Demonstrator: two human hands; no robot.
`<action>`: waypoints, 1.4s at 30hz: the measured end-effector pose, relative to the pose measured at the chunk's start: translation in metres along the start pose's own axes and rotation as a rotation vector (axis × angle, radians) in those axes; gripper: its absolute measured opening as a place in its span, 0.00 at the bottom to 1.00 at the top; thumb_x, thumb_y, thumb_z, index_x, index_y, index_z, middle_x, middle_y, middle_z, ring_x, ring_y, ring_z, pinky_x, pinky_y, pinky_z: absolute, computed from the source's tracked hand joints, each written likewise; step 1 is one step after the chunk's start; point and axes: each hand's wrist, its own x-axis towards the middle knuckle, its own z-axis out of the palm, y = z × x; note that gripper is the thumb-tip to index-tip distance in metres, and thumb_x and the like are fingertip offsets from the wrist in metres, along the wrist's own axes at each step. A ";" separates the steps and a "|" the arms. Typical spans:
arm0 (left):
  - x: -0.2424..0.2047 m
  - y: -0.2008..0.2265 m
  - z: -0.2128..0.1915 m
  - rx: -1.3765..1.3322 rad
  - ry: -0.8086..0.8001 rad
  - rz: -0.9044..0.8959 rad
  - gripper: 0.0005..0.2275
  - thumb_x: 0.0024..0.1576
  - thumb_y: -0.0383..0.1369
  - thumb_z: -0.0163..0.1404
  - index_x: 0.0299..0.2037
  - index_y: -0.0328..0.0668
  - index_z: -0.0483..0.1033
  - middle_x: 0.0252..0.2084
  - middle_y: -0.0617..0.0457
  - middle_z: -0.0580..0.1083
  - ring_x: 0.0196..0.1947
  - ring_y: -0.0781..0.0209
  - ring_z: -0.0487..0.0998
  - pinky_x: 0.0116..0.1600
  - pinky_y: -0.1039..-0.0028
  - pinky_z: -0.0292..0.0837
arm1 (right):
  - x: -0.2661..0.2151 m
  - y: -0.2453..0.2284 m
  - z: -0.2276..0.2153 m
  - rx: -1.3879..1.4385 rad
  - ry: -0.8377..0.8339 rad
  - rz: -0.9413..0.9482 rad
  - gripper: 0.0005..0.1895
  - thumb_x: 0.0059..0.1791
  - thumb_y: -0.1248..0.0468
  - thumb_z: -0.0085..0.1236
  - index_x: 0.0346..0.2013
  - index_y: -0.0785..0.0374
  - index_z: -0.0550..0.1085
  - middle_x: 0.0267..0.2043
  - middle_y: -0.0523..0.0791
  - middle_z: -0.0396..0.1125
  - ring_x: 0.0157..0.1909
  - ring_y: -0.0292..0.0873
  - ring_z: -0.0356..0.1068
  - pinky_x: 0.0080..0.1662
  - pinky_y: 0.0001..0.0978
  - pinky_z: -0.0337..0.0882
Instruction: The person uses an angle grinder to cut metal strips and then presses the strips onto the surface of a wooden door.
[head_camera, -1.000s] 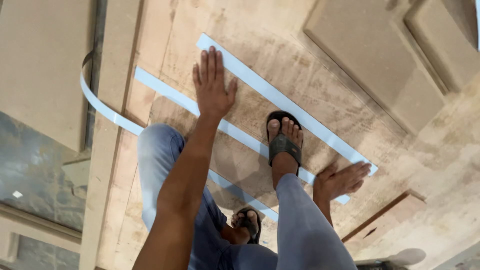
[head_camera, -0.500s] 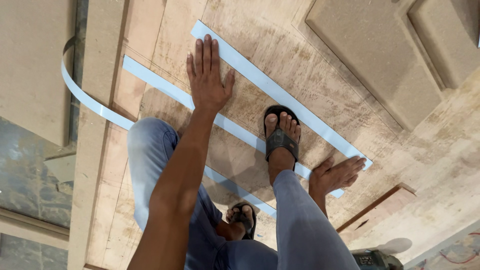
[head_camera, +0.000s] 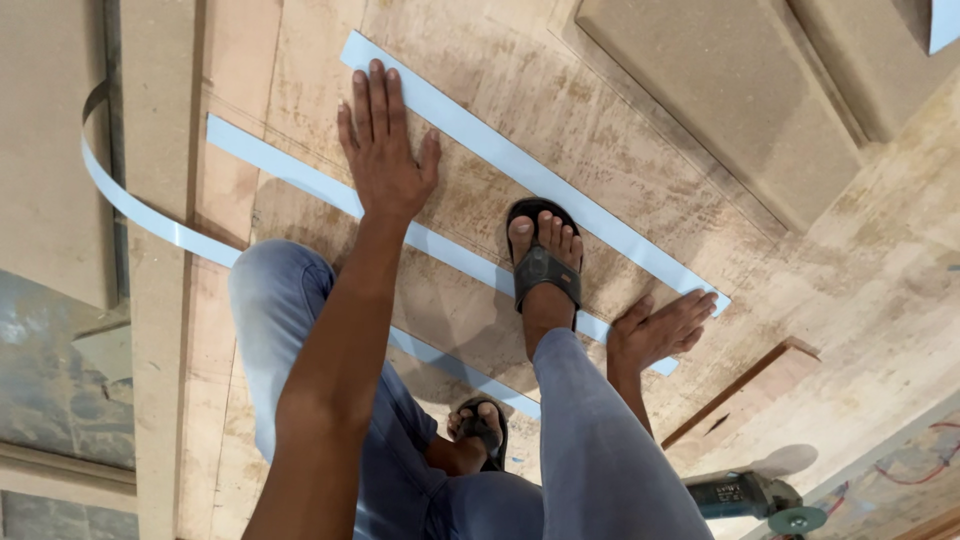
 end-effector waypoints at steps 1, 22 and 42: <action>0.001 0.001 -0.001 0.002 0.004 0.003 0.31 0.71 0.49 0.38 0.80 0.44 0.45 0.82 0.51 0.44 0.83 0.54 0.40 0.83 0.51 0.33 | 0.000 0.000 0.000 0.013 0.001 0.003 0.42 0.61 0.40 0.22 0.78 0.69 0.41 0.83 0.58 0.32 0.84 0.58 0.29 0.77 0.57 0.31; 0.001 0.027 -0.012 0.081 -0.165 -0.039 0.33 0.74 0.52 0.30 0.81 0.36 0.39 0.84 0.44 0.40 0.85 0.47 0.37 0.84 0.52 0.30 | 0.010 0.011 -0.006 0.059 0.003 0.017 0.38 0.61 0.46 0.31 0.78 0.70 0.46 0.82 0.58 0.36 0.84 0.57 0.31 0.77 0.56 0.31; 0.004 0.007 -0.018 0.004 -0.215 -0.031 0.33 0.72 0.49 0.36 0.80 0.37 0.40 0.83 0.44 0.40 0.82 0.45 0.36 0.81 0.48 0.29 | 0.000 0.006 -0.018 -0.023 -0.028 -0.052 0.39 0.59 0.48 0.37 0.78 0.69 0.44 0.81 0.58 0.37 0.82 0.58 0.35 0.77 0.58 0.36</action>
